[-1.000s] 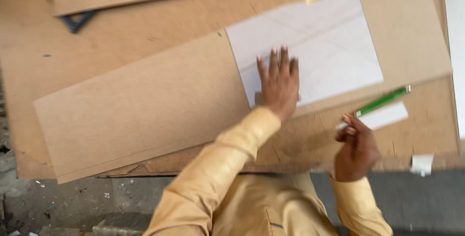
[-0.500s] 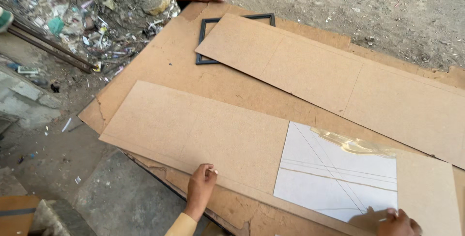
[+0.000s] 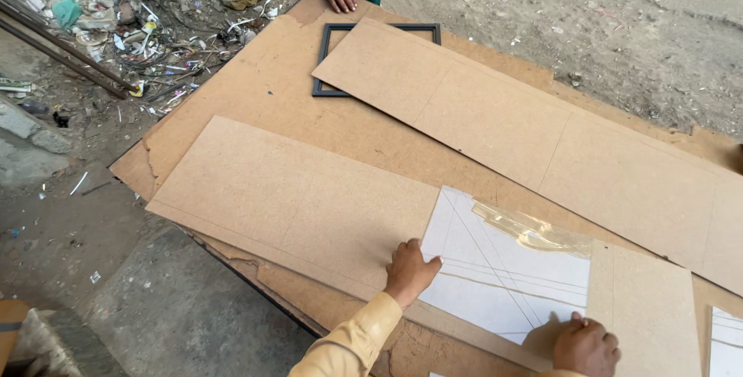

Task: The person uses a pencil to trace lines from a paper template onto a rectangular glass sheet placed on a cardboard work surface. They repeatedly reposition the glass and template to align and mark different sections.

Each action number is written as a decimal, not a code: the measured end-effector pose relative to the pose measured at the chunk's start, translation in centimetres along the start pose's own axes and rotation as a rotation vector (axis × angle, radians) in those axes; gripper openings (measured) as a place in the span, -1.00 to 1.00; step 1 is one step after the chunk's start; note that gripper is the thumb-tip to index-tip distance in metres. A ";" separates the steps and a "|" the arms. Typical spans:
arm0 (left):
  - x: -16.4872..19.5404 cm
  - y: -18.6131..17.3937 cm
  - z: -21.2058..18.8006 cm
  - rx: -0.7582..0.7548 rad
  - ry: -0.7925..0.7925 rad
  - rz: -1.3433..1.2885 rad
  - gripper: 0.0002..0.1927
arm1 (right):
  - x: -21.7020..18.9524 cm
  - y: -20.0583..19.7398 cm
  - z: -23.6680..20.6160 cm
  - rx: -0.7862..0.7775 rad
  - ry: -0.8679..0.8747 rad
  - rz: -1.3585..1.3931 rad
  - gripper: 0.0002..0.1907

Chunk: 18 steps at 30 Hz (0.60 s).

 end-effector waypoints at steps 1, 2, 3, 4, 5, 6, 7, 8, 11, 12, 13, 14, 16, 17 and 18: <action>0.1 -0.3 -0.2 0.014 0.018 0.035 -0.32 | -0.3 0.1 -0.8 -0.058 0.010 0.015 -0.51; 0.2 -0.5 -0.3 0.021 0.035 0.069 -0.32 | -0.7 0.1 -1.6 -0.120 0.013 0.027 -0.51; 0.1 -0.7 -0.1 0.028 0.051 0.104 -0.32 | -1.2 0.4 -2.7 -0.183 0.016 0.039 -0.52; -0.1 -1.0 0.2 0.058 0.039 0.151 -0.30 | -1.7 0.3 -3.7 -0.150 -0.028 0.101 -0.59; -0.6 -1.4 0.7 0.086 0.027 0.202 -0.28 | -2.3 0.2 -4.7 -0.119 -0.070 0.163 -0.64; -1.0 -1.8 1.2 0.103 0.020 0.258 -0.26 | -2.8 0.3 -5.6 -0.116 -0.092 0.190 -0.65; -1.6 -2.2 1.8 0.143 -0.013 0.233 -0.27 | -2.8 0.2 -6.2 -0.110 -0.103 0.200 -0.66; -2.3 -2.9 2.5 0.186 -0.051 0.207 -0.27 | -2.8 0.0 -6.6 -0.104 -0.122 0.210 -0.67; -3.6 -4.9 4.3 0.176 -0.173 0.079 -0.36 | -2.6 -0.4 -6.9 -0.140 -0.126 0.201 -0.65; -3.5 -5.5 4.6 0.145 -0.200 0.031 -0.38 | -2.7 -0.7 -6.6 -0.130 -0.131 0.199 -0.65; -3.5 -5.9 4.4 0.120 -0.235 0.022 -0.39 | -2.7 -0.9 -6.6 -0.130 -0.137 0.197 -0.66; -3.1 -6.3 4.5 0.100 -0.249 0.020 -0.39 | -2.9 -1.1 -6.3 -0.117 -0.134 0.213 -0.66; -2.1 -7.3 4.7 0.108 -0.235 0.011 -0.38 | -3.0 -1.0 -5.8 -0.221 -0.020 0.230 -0.65; -1.7 -7.4 4.7 0.115 -0.227 -0.004 -0.36 | -2.9 -1.0 -5.6 -0.281 0.044 0.221 -0.64; -1.5 -7.4 4.7 0.116 -0.220 -0.014 -0.34 | -3.0 -1.2 -5.6 -0.273 0.012 0.230 -0.64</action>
Point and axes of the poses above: each hand's wrist, its own z-axis towards the middle knuckle, its own y-axis out of the palm, x = y × z, the point moved 3 cm from there along z, towards the middle knuckle, and after that the axes turned 15 degrees about y, right-handed, at the moved point
